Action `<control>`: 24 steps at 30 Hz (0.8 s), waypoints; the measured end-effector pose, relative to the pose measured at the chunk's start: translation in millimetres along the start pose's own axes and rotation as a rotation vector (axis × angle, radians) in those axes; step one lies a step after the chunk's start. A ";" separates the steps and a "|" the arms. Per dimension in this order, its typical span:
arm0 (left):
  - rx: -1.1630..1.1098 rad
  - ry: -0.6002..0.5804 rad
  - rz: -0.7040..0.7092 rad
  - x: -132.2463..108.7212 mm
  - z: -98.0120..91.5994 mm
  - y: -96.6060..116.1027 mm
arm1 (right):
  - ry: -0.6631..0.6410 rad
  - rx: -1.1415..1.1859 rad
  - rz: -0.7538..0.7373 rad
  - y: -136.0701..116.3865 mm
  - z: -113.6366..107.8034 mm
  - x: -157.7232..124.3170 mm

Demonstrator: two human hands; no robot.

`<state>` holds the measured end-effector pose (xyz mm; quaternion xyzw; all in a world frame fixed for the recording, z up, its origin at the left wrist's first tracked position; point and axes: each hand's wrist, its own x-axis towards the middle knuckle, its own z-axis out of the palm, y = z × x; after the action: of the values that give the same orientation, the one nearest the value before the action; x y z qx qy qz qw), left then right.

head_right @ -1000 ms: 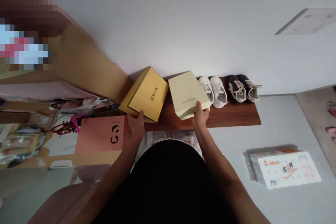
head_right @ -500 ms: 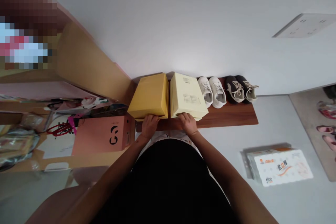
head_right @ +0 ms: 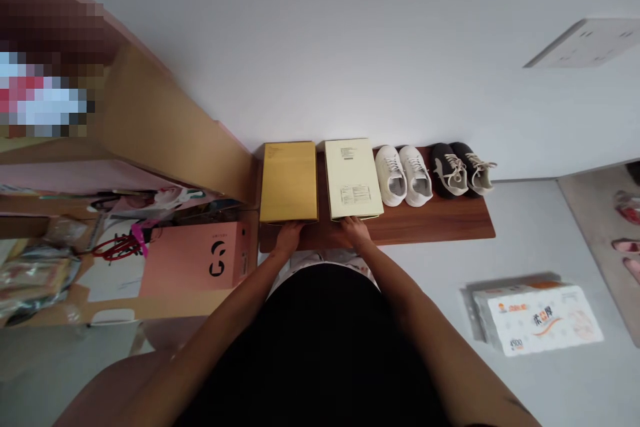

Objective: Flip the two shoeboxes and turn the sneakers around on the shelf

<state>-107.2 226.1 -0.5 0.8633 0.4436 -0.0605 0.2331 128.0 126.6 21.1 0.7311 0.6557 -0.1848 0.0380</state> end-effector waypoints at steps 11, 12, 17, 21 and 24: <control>-0.030 -0.003 -0.017 5.5 -0.5 13.2 | 0.015 0.146 0.021 10.7 5.1 -2.3; -0.028 0.008 -0.022 4.9 1.4 14.7 | 0.013 0.164 0.007 11.6 5.4 -4.8; -0.005 0.031 -0.054 4.7 5.9 22.4 | 0.050 0.294 -0.133 21.5 4.5 -24.8; 0.005 0.048 -0.118 7.3 2.7 30.0 | 0.086 0.387 -0.171 54.0 -4.0 -41.9; 0.035 0.063 -0.184 9.1 2.0 36.9 | 0.161 0.442 -0.096 94.4 -9.8 -54.4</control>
<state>-72.2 213.6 7.7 0.8243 0.5271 -0.0622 0.1971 218.0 65.2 30.0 0.7020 0.6341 -0.2667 -0.1842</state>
